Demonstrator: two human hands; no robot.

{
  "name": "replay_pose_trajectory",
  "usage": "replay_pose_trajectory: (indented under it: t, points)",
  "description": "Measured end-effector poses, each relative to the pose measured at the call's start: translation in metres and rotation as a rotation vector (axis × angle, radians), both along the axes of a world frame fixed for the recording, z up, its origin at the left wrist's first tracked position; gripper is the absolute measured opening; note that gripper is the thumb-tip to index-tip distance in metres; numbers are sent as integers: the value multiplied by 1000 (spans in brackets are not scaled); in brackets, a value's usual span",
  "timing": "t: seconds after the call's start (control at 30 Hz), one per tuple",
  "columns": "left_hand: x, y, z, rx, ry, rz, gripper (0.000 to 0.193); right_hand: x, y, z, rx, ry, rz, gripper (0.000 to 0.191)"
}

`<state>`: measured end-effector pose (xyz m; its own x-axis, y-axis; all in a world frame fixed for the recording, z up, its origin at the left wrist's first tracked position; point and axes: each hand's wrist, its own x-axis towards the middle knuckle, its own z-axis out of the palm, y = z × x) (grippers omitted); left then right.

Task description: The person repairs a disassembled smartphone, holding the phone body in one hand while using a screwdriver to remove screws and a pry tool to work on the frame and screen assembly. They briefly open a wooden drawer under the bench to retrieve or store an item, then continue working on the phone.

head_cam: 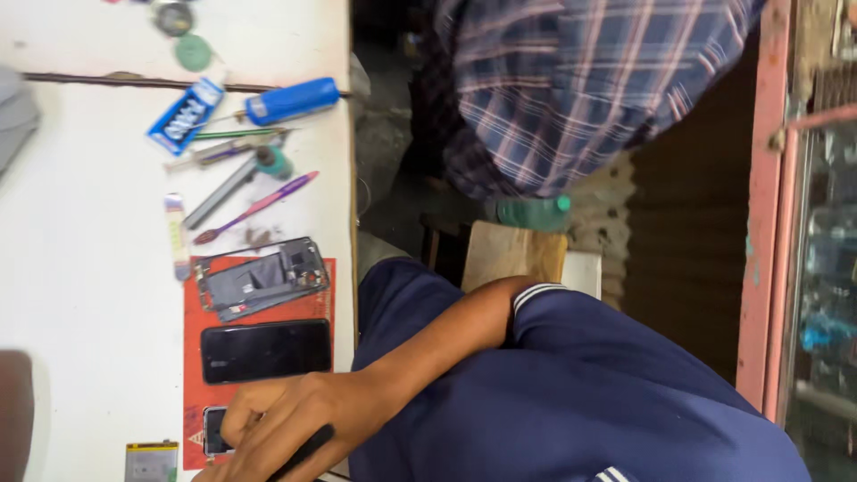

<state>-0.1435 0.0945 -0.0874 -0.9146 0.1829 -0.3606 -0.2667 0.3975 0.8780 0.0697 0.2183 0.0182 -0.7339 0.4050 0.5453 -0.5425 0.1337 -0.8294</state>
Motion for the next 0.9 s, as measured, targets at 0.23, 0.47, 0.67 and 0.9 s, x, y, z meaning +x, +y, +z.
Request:
replay_pose_trajectory:
  t: [0.23, 0.47, 0.67, 0.9]
  points:
    - [-32, 30, 19, -139, 34, -95, 55, -3, -10, -22, -62, 70, -80, 22]
    - [-79, 25, 35, -148, 36, -99, 59, 0, -5, 0, 24, -49, -17, 21]
    - [-105, 12, 65, -13, -16, -74, 62, 3, 9, 18, 10, -51, 75, 15]
    - [85, -45, 115, 669, -587, -92, 67, -5, 29, 46, 134, -11, 87, 21]
